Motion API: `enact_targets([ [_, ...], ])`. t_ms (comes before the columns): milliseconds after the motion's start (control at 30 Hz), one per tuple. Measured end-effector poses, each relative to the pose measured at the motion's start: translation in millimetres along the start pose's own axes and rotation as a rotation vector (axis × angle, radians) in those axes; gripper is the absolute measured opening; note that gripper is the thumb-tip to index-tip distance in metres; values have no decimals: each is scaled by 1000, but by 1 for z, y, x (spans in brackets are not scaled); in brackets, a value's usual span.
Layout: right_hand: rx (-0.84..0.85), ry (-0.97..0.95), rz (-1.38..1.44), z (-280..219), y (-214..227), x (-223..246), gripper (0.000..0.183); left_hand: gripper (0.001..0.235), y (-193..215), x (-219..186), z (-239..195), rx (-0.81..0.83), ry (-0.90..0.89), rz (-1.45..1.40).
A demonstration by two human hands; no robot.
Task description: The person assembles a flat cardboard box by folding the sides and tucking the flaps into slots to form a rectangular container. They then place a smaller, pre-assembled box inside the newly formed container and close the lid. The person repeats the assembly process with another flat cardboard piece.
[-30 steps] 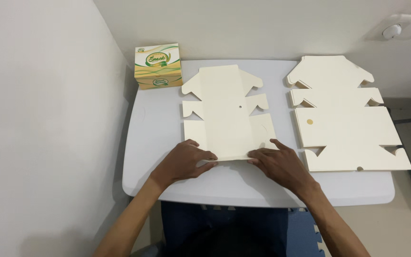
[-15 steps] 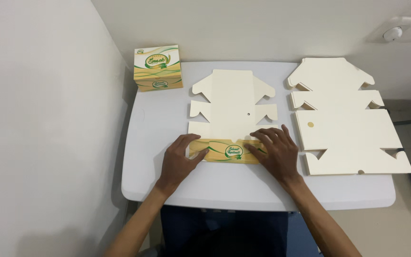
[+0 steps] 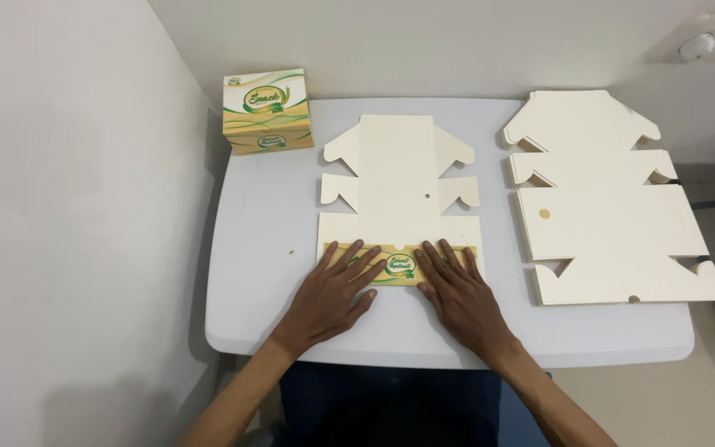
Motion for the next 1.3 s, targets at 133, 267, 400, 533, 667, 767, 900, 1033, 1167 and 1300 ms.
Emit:
enact_targets([
  [133, -7, -22, 4, -1, -6, -1, 54, 51, -9, 0, 1, -18, 11, 7],
  [267, 43, -82, -12, 8, 7, 0, 54, 52, 20, -3, 12, 65, 87, 13],
  [400, 61, -136, -52, 19, 32, 10, 78, 88, 28, 0, 18, 17, 177, -50],
  [533, -386, 31, -153, 3, 44, 8, 52, 72, 6, -2, 13, -214, 143, 40],
  [667, -518, 251, -155, -28, 51, 12, 10, 16, 10, -21, -11, -351, -49, 98],
  [767, -435, 383, -75, -53, 36, 13, 24, 24, 5, -36, -32, -398, -132, 21],
  [900, -293, 323, -86, -74, 17, 8, 60, 34, 0, -42, -43, -444, -173, 27],
  [1033, -361, 123, 246, -52, 36, 2, 27, 21, 14, -36, -34, -468, -107, -120],
  [1167, -255, -509, 191, -15, 64, -13, 65, 55, 44, -21, -18, -468, 542, -255],
  [1300, -183, -609, 118, 4, 71, -4, 90, 97, 48, -18, -3, -139, 751, -390],
])
Point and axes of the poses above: each hand's wrist, its own z-axis towards the middle knuckle, its own y-axis out of the back of the hand, x = y × z, the point moved 1 cm from there along z, towards the middle knuckle, and after that the axes turned 7 degrees about z, right-handed, at the moved point
